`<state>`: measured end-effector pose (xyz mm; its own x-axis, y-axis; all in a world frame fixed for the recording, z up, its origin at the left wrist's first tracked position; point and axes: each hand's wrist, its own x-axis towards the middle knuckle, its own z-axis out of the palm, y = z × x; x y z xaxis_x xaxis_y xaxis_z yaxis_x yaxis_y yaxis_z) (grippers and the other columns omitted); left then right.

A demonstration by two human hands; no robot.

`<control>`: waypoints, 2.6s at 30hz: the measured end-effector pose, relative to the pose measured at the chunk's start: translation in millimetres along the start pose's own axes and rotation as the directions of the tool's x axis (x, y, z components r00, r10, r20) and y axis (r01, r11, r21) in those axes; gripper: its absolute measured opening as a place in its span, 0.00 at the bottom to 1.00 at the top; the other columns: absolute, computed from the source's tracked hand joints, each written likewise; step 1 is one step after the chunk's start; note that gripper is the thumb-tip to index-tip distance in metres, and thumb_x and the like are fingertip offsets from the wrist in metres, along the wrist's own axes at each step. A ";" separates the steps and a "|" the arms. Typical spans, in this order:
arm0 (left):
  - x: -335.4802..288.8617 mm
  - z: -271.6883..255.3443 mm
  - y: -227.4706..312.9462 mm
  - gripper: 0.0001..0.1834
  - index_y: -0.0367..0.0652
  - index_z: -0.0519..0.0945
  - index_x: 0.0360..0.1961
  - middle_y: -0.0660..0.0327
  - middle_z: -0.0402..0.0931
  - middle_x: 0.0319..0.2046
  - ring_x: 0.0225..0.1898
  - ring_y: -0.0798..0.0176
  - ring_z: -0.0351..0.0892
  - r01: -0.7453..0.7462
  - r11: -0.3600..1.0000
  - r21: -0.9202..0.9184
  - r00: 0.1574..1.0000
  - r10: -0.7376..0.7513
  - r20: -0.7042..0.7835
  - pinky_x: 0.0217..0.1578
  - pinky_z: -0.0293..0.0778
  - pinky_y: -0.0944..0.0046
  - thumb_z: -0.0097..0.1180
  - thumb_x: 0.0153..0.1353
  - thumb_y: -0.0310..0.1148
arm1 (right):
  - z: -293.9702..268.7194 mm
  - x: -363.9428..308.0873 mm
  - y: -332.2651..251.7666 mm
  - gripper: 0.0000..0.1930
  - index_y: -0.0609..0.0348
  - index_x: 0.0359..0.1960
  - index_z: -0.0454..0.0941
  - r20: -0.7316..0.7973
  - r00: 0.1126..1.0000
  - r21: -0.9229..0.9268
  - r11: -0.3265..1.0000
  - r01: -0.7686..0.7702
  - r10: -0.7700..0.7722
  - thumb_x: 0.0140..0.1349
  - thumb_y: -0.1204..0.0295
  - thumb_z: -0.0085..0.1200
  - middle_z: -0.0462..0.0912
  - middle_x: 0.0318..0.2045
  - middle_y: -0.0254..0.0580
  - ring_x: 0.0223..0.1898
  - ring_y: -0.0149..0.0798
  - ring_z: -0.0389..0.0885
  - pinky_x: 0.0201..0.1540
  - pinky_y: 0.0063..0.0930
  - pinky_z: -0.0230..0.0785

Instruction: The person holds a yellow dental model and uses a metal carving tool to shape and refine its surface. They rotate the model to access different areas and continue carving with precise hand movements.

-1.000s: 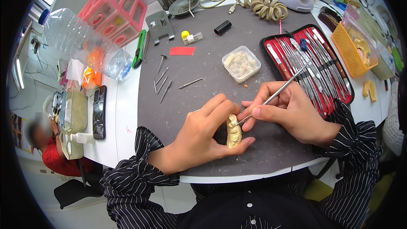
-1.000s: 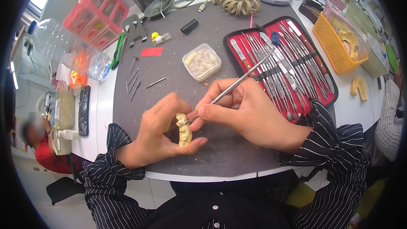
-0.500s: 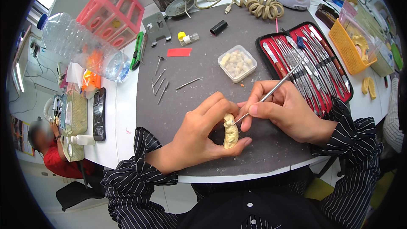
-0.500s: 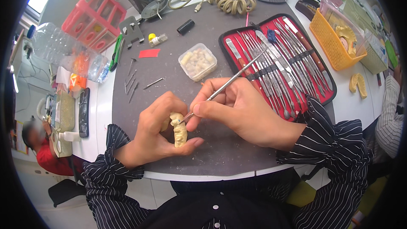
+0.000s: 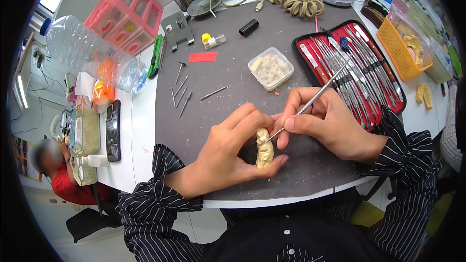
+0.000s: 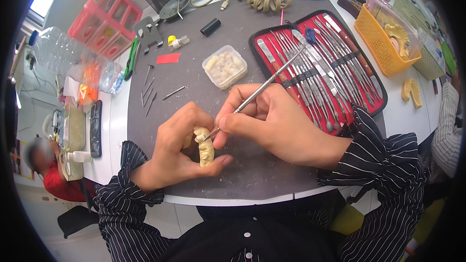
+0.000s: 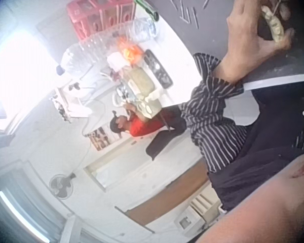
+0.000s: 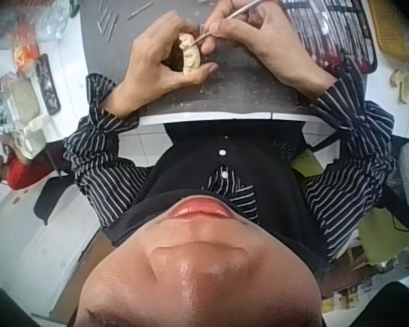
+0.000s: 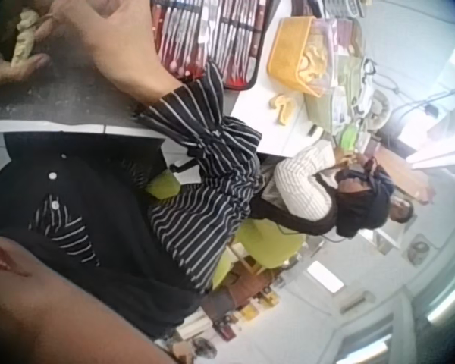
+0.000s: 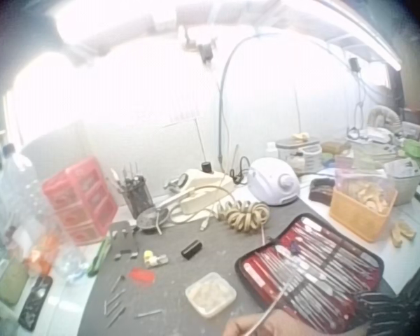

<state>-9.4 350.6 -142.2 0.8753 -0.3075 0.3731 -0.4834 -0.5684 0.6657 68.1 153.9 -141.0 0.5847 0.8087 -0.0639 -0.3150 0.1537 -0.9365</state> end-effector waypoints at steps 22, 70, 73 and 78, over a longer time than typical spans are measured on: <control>0.2 0.2 -0.3 0.24 0.40 0.74 0.34 0.61 0.70 0.28 0.27 0.65 0.73 -0.010 0.999 0.037 1.000 0.011 -0.021 0.25 0.67 0.67 0.76 0.37 0.32 | -0.1 -0.5 0.4 0.05 0.65 0.34 0.73 0.030 0.999 -0.029 0.999 0.018 -0.017 0.61 0.76 0.53 0.83 0.30 0.44 0.34 0.28 0.82 0.41 0.20 0.73; -3.0 -1.2 -0.3 0.24 0.38 0.75 0.35 0.62 0.70 0.28 0.28 0.69 0.71 0.068 0.996 -0.064 0.997 -0.065 0.049 0.27 0.66 0.70 0.74 0.38 0.33 | -3.9 3.2 -4.6 0.08 0.65 0.38 0.74 0.119 0.990 -0.020 0.997 -0.076 0.078 0.66 0.71 0.52 0.85 0.33 0.45 0.39 0.30 0.82 0.47 0.22 0.70; -1.4 -2.0 0.4 0.24 0.38 0.74 0.35 0.62 0.70 0.28 0.29 0.68 0.71 0.098 0.986 -0.135 0.994 -0.090 0.066 0.28 0.66 0.70 0.74 0.38 0.33 | -3.7 2.3 -2.8 0.08 0.65 0.38 0.74 0.095 0.992 -0.015 0.997 -0.081 0.082 0.65 0.71 0.53 0.85 0.33 0.45 0.39 0.29 0.82 0.47 0.23 0.70; 1.8 -4.9 1.6 0.22 0.37 0.73 0.36 0.61 0.70 0.30 0.28 0.68 0.72 0.096 0.988 -0.118 0.993 -0.088 0.072 0.26 0.68 0.70 0.71 0.42 0.31 | -1.2 0.1 -4.6 0.09 0.65 0.38 0.74 0.049 0.995 0.033 0.996 -0.083 0.082 0.65 0.69 0.53 0.85 0.33 0.46 0.39 0.29 0.82 0.48 0.23 0.70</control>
<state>-8.6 352.8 -137.3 0.9128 -0.3105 0.2651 -0.3942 -0.5013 0.7703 70.6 152.6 -137.1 0.5193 0.8457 -0.1231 -0.3872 0.1044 -0.9161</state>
